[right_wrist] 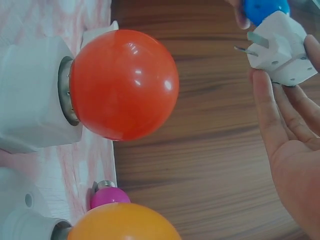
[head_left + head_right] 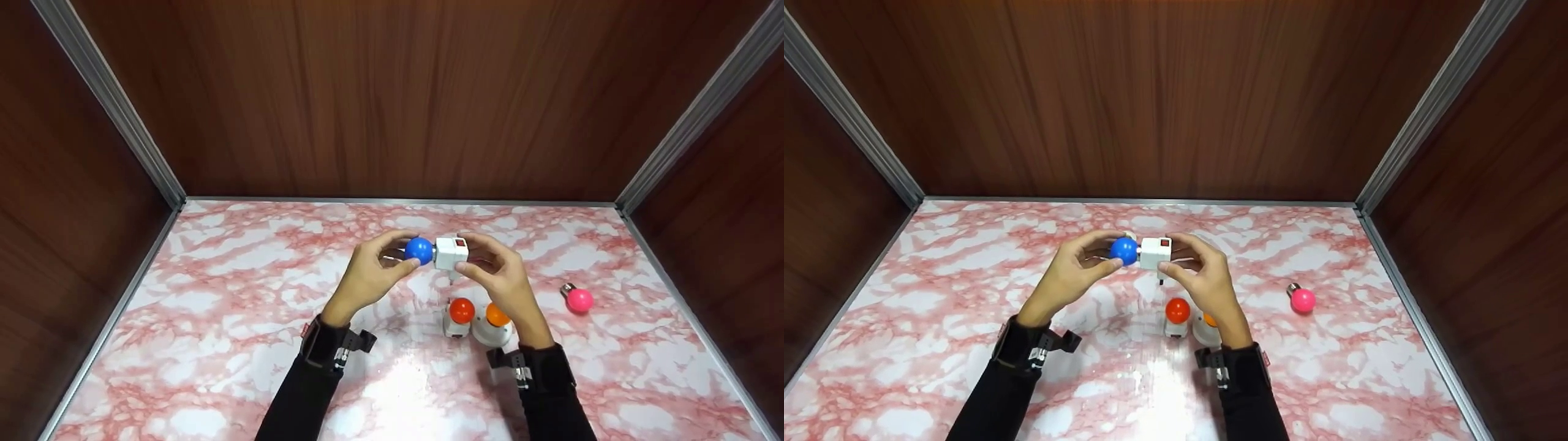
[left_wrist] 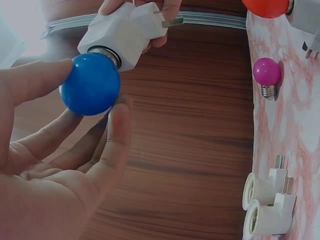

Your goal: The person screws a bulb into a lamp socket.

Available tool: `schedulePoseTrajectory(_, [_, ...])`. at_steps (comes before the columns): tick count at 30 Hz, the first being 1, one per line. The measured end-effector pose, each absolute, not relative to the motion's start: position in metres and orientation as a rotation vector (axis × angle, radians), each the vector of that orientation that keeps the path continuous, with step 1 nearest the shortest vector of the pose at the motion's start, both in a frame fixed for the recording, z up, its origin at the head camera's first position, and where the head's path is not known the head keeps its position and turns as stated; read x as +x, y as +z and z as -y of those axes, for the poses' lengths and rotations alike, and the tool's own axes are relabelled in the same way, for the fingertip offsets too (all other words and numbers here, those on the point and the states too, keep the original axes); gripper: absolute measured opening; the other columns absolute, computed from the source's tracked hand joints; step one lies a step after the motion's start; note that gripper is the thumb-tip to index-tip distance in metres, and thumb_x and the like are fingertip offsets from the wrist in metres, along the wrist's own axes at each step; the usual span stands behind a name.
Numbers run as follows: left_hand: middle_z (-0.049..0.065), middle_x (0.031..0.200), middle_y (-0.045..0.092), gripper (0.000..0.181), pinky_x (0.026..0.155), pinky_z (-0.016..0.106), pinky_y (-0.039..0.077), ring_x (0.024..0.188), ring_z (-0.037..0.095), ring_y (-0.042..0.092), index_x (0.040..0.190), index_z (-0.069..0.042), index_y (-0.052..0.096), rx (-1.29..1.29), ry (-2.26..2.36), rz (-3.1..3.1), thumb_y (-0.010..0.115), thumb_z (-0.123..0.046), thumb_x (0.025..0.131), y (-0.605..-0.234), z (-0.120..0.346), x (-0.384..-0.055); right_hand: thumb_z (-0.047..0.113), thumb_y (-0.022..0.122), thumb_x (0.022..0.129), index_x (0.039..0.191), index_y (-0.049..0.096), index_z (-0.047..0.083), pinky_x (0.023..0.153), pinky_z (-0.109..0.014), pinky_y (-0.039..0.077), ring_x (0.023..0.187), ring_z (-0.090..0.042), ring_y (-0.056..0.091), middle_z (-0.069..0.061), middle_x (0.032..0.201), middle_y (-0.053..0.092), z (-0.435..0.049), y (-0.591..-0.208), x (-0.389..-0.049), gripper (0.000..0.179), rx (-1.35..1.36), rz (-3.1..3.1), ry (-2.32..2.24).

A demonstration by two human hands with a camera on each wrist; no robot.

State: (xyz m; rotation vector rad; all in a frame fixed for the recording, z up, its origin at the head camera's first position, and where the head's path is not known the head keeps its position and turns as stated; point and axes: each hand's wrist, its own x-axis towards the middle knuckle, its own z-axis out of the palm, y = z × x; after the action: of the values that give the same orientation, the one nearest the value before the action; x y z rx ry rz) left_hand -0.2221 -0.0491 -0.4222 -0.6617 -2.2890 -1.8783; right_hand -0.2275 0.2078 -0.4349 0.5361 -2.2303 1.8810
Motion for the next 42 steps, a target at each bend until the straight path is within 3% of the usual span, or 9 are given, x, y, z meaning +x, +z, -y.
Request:
schedulePoseTrajectory(10, [0.017, 0.126, 0.077, 0.034, 0.097, 0.035, 0.065, 0.116, 0.032, 0.075, 0.132, -0.009, 0.07, -0.641, -1.869, 2.257, 0.074, -0.02, 0.101, -0.423, 0.0463, -0.2234, -0.01, 0.08, 0.086, 0.134, 0.067, -0.002, 0.098, -0.02, 0.063, 0.106, -0.012, 0.074, 0.004, 0.116, 0.076, -0.2074, -0.4358, -0.2278, 0.051, 0.583, 2.191, 1.888])
schedulePoseTrajectory(19, [0.021, 0.134, 0.073, 0.043, 0.099, 0.031, 0.065, 0.117, 0.034, 0.075, 0.138, 0.0, 0.067, -0.602, -1.906, 2.272, 0.075, -0.017, 0.1, -0.4231, 0.0463, -0.2231, -0.01, 0.081, 0.085, 0.133, 0.066, -0.003, 0.1, -0.019, 0.062, 0.11, -0.013, 0.074, 0.004, 0.121, 0.075, -0.2075, -0.4348, -0.2277, 0.051, 0.641, 2.178, 1.854])
schedulePoseTrajectory(26, [0.02, 0.132, 0.074, 0.04, 0.1, 0.029, 0.065, 0.115, 0.035, 0.076, 0.135, -0.001, 0.07, -0.586, -1.897, 2.293, 0.076, -0.018, 0.099, -0.423, 0.0462, -0.2234, -0.008, 0.082, 0.085, 0.134, 0.066, -0.002, 0.1, -0.02, 0.062, 0.11, -0.012, 0.074, 0.006, 0.119, 0.076, -0.2083, -0.4354, -0.2277, 0.052, 0.621, 2.186, 1.857])
schedulePoseTrajectory(42, [0.019, 0.132, 0.075, 0.042, 0.101, 0.039, 0.066, 0.115, 0.031, 0.076, 0.135, -0.003, 0.071, -0.605, -1.888, 2.275, 0.079, -0.017, 0.097, -0.4231, 0.0458, -0.2222, -0.01, 0.076, 0.09, 0.138, 0.066, -0.002, 0.095, -0.019, 0.064, 0.102, -0.013, 0.073, 0.005, 0.112, 0.076, -0.2079, -0.4361, -0.2268, 0.049, 0.545, 2.201, 1.914])
